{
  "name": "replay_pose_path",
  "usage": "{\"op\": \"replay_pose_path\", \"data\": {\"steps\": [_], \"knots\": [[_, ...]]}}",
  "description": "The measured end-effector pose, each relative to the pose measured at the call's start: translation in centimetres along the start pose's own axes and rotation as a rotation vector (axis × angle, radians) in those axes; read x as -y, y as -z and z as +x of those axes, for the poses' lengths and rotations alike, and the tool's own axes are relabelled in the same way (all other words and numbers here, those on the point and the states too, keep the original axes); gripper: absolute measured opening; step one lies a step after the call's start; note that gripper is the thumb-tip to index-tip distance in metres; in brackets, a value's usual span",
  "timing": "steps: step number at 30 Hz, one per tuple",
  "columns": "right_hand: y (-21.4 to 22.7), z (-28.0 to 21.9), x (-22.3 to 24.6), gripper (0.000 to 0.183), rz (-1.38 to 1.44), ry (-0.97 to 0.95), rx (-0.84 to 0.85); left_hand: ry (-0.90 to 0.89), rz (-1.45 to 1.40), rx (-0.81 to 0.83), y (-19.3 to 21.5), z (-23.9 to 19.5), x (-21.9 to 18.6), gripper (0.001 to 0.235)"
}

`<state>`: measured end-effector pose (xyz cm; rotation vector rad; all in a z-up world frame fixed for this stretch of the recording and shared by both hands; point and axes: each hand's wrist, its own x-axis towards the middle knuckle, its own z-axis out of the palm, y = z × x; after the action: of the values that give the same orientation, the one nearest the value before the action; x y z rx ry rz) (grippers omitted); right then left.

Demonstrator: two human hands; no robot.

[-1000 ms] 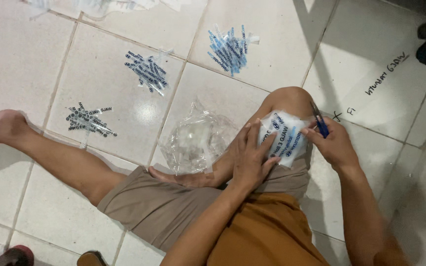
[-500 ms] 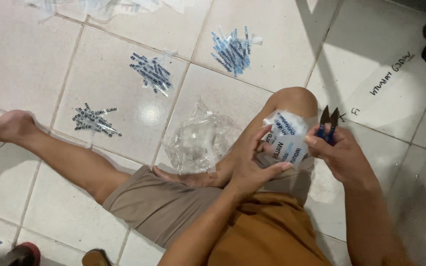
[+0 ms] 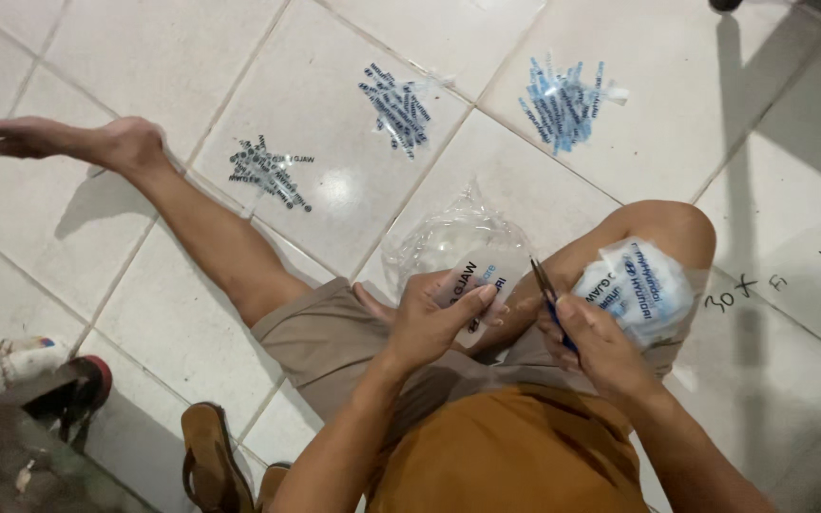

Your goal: The person sits on a tiled floor and uses scissors to cut small rectangular stickers from a larger sheet. The cut stickers are placed on the floor in small piles. The person repeatedly cuts stickers and arranges them on the floor.

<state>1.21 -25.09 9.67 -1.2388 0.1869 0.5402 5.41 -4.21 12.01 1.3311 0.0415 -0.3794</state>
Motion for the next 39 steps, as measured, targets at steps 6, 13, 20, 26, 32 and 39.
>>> {"op": "replay_pose_path", "data": {"steps": [6,13,20,26,32,39], "knots": [[0.6,-0.7,-5.1,0.042,0.139,-0.221,0.022,0.106,-0.061,-0.074,2.1,-0.7,3.1,0.021],[-1.3,0.0,-4.9,0.038,0.116,-0.216,-0.069,0.144,0.092,-0.051,1.8,-1.1,2.5,0.024],[-0.6,0.2,-6.4,0.039,0.062,-0.193,-0.095,0.203,-0.140,-0.072,1.5,-1.2,3.0,0.019],[-0.7,0.2,-7.0,0.043,0.079,-0.204,-0.123,0.267,-0.248,-0.029,1.9,-1.5,4.3,0.017],[-0.8,0.1,-6.7,0.042,0.043,-0.217,-0.103,0.299,-0.231,0.052,2.6,-2.0,2.0,0.017],[-1.3,0.1,-5.6,0.041,0.041,-0.261,-0.046,0.363,-0.191,0.184,4.5,-1.9,3.3,0.014]]}}
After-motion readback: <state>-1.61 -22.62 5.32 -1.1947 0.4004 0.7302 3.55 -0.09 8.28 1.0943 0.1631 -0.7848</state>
